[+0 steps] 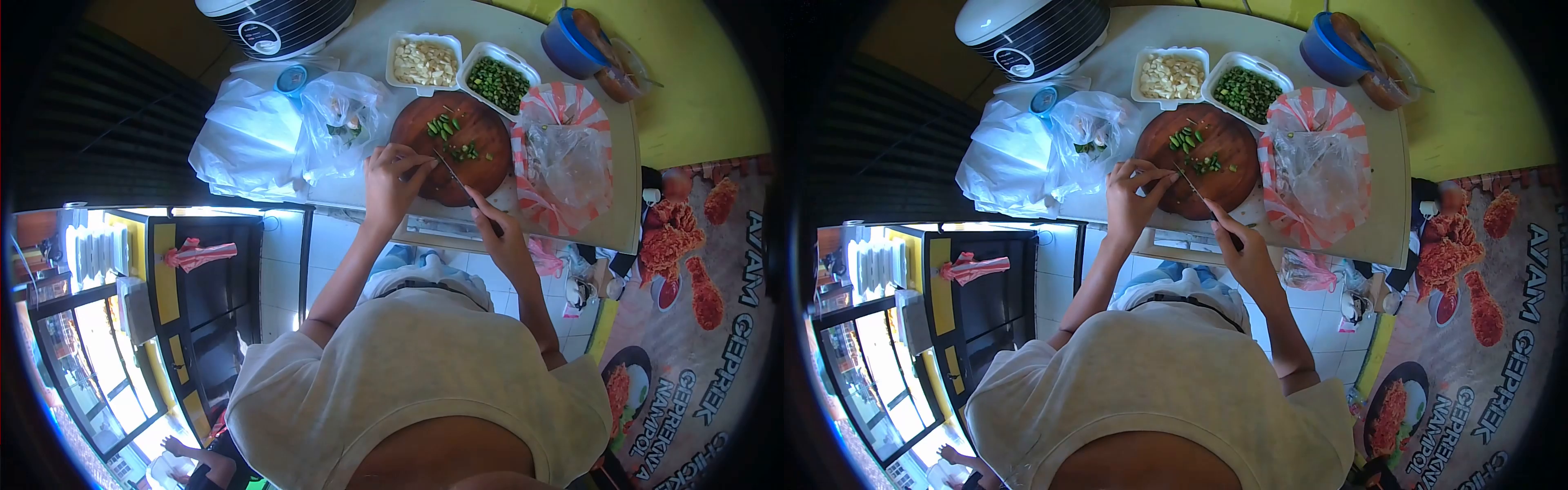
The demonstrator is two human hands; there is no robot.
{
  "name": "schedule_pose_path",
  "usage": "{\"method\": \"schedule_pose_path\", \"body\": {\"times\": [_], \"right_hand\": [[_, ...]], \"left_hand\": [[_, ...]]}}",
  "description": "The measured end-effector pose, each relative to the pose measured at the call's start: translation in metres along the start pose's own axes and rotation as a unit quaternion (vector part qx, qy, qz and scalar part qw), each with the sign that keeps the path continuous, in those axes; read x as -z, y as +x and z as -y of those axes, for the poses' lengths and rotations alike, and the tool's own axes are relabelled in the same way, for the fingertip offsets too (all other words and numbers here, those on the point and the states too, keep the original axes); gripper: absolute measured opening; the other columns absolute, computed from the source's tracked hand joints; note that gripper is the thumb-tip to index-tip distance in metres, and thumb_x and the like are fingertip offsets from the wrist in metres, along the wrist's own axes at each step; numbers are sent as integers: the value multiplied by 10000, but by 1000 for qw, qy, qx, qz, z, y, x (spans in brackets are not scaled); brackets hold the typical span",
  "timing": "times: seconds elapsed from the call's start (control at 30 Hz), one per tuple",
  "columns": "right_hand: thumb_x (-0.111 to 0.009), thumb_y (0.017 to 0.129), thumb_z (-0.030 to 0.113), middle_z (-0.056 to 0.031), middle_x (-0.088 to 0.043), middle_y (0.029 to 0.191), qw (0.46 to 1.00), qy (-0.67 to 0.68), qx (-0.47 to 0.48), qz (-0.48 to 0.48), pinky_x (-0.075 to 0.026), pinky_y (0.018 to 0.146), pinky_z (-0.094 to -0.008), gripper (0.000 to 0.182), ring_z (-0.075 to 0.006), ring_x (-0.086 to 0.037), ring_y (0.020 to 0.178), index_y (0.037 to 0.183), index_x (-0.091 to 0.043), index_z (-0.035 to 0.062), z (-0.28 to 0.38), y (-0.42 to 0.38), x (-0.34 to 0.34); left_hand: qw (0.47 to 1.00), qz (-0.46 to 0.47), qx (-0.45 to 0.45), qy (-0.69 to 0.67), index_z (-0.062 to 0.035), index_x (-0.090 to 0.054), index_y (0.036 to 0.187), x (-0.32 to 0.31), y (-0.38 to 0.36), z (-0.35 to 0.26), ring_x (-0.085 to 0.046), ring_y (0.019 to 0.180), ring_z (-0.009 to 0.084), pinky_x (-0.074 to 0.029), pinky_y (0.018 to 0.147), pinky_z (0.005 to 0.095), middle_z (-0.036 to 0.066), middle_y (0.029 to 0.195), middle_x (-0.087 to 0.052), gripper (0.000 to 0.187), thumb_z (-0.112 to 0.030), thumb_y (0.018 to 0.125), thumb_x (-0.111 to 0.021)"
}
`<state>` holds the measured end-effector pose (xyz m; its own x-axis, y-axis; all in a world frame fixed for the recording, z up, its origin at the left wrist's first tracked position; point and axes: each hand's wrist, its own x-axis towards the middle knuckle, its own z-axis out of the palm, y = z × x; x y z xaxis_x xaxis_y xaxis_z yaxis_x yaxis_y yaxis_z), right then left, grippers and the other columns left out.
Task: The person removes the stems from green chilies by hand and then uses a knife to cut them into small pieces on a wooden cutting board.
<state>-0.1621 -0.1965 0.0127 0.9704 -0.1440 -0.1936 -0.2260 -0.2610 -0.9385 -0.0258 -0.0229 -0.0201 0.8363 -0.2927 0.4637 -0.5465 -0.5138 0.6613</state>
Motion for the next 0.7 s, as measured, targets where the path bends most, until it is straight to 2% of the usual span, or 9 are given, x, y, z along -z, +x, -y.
{"method": "schedule_pose_path", "body": {"times": [0.03,0.17,0.23,0.27,0.33,0.37,0.43,0.53,0.7], "right_hand": [[-544,1015,156,-74,-691,1074,999,1,31,-9,-404,643,-218,399,-45,-425,706,1400,-540,52,0,2,0],[-544,1018,171,-44,-667,1004,1000,-20,4,16,-398,616,-222,402,-37,-419,686,1402,-535,53,-1,17,2],[-552,1022,207,1,-626,906,995,-36,91,6,-378,575,-222,411,-30,-389,640,1411,-537,75,-5,25,3],[-552,1022,207,1,-626,906,995,-36,92,5,-378,575,-222,411,-30,-389,640,1411,-537,75,-5,24,6],[-558,1024,215,95,-443,695,998,49,10,40,-275,506,-182,424,-1,-317,572,1436,-530,117,-1,24,13],[-558,1024,215,95,-443,695,998,48,12,39,-275,506,-182,424,-1,-317,572,1436,-530,117,2,22,16],[-553,1029,267,83,-420,688,992,112,-50,30,-310,534,-194,440,-14,-357,577,1452,-516,154,6,16,22],[-547,1032,272,93,-338,655,993,115,-26,2,-276,511,-195,452,-10,-345,563,1468,-495,166,10,11,24],[-534,1038,266,86,-342,637,992,121,-39,-25,-264,492,-197,453,-13,-331,538,1474,-483,156,3,5,30]], "left_hand": [[1000,-1,-1,-4,-169,-807,898,0,0,0,-584,849,202,-418,813,357,3,869,-668,139,-189,761,-813],[1000,7,9,-6,-172,-807,902,2,-1,-3,-585,859,201,-411,828,357,2,869,-668,138,-194,765,-811],[1000,16,12,2,-173,-803,857,2,-1,-4,-585,889,220,-407,817,375,-2,894,-653,105,-219,763,-806],[1000,15,11,2,-173,-803,857,2,-1,-4,-585,889,220,-407,817,375,-2,894,-653,105,-219,763,-806],[1000,12,8,17,-173,-803,852,3,0,-3,-582,902,216,-404,822,379,-3,910,-649,102,-223,762,-807],[1000,10,7,16,-173,-803,852,2,2,-4,-582,902,216,-404,822,379,-3,910,-649,102,-223,762,-807],[1000,15,12,18,-176,-802,872,0,2,-5,-577,923,214,-400,832,379,-2,919,-643,113,-231,773,-800],[999,32,3,22,-179,-800,899,-7,8,-9,-576,946,218,-397,840,374,1,938,-650,116,-233,798,-782],[999,41,-19,6,-178,-793,950,-1,26,-11,-581,974,230,-401,843,375,3,977,-664,142,-228,823,-755]]}}
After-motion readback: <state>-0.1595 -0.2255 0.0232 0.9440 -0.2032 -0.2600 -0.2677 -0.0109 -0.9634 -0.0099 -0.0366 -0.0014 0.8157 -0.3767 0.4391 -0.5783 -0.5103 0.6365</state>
